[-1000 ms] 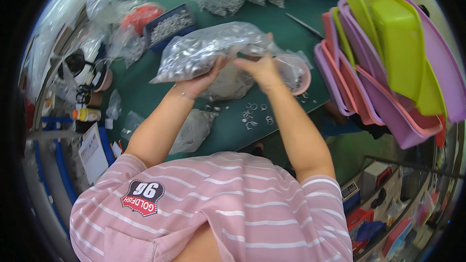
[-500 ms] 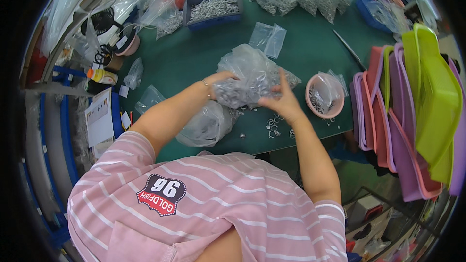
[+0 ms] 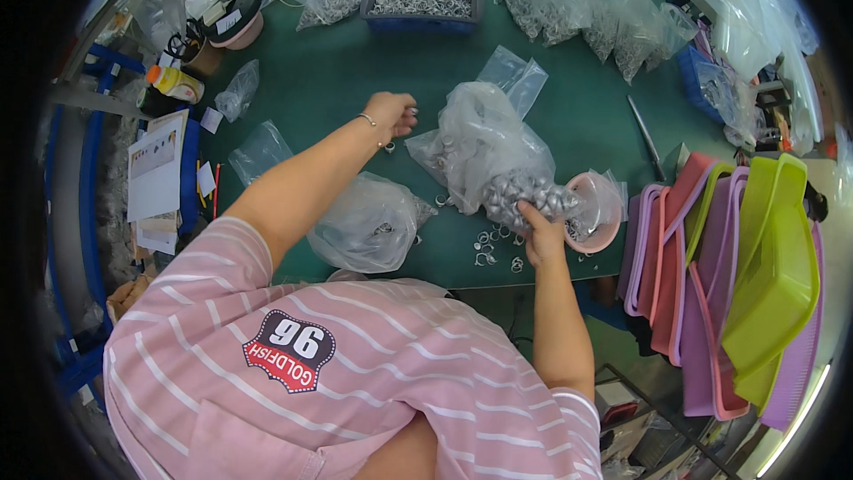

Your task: The person picks up small metal components from a pile on a green table, sorts through them, and places several items into clear plastic bags.

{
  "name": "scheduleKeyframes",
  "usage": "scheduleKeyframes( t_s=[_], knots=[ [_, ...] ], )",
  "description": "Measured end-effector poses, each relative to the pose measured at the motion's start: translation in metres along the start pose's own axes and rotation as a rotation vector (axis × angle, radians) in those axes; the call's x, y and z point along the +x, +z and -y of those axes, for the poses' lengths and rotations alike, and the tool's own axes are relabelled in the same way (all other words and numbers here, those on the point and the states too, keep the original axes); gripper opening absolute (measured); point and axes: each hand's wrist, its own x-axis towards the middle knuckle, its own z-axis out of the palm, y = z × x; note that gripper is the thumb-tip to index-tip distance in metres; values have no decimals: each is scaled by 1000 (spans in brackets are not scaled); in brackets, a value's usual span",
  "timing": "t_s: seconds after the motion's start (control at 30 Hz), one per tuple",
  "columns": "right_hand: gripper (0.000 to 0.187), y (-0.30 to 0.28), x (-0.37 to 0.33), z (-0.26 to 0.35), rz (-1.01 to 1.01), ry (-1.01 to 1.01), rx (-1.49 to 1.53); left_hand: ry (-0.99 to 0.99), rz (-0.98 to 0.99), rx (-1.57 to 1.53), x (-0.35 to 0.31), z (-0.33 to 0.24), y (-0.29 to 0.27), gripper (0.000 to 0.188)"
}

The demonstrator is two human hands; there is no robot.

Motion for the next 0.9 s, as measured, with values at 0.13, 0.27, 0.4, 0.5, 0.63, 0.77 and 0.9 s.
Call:
scheduleKeyframes(
  t_s=[0.13,0.27,0.4,0.5,0.63,0.77,0.9],
  knots=[
    [50,-5,-1,-2,-10,-4,7,-17,144,225,0,12,48,35],
    [51,3,-15,23,-79,-37,-82,138,155,686,1,14,59,32],
    [44,-3,-20,64,-151,-224,-273,636,31,1041,-35,-11,55,30],
    [37,-1,-28,100,-240,-334,-378,764,88,979,-62,-38,49,29],
    [28,-4,-24,131,-300,-545,-548,382,363,243,-95,-68,47,18],
    [33,26,-37,155,-321,-1159,-1197,296,346,0,-127,-74,47,15],
    [38,76,-57,165,-354,-1130,-1587,337,335,-78,-143,-76,45,14]
  ],
)
